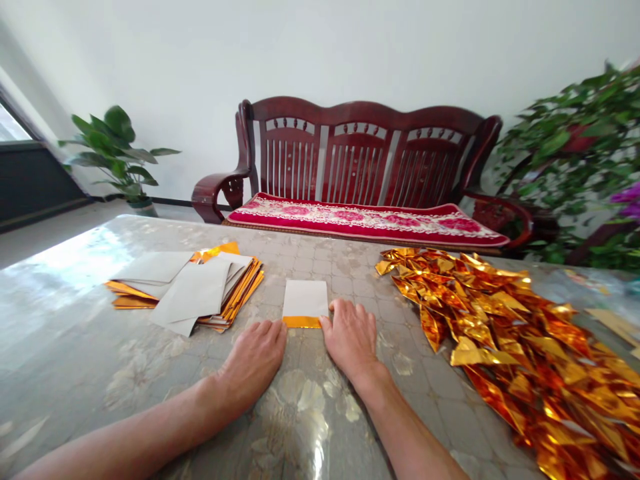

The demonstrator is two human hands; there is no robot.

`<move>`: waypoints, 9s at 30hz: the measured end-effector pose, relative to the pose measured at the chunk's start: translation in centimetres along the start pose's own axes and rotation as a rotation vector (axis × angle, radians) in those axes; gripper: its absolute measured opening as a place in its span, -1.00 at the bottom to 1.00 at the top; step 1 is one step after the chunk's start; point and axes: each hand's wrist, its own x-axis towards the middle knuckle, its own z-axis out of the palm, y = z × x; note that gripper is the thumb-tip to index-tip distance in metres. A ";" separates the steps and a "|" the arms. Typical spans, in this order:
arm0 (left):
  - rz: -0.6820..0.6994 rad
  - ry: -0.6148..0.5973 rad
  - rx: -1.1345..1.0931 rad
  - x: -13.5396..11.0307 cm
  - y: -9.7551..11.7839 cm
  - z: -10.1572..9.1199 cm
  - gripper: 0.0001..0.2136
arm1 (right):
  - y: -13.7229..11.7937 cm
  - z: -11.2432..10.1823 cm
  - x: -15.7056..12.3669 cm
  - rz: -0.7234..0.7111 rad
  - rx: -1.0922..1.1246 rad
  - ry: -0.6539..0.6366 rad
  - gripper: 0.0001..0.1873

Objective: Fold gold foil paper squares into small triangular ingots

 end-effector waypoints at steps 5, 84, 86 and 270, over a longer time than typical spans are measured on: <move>0.000 0.000 -0.040 0.0 -0.4 -0.1 -0.84 | 0.7 0.3 0.2 0.002 0.037 0.010 -0.90; -0.176 0.028 -0.438 2.7 -1.9 0.3 -0.90 | 2.9 0.0 -0.4 -0.243 0.330 0.023 -0.86; -0.173 0.019 -0.429 2.8 -1.9 0.3 -0.91 | 2.7 -0.1 -0.5 -0.300 0.316 0.053 -0.87; -0.289 0.101 -0.525 4.5 -4.7 1.4 -0.71 | 0.5 -0.4 0.3 -0.117 0.330 -0.076 -0.92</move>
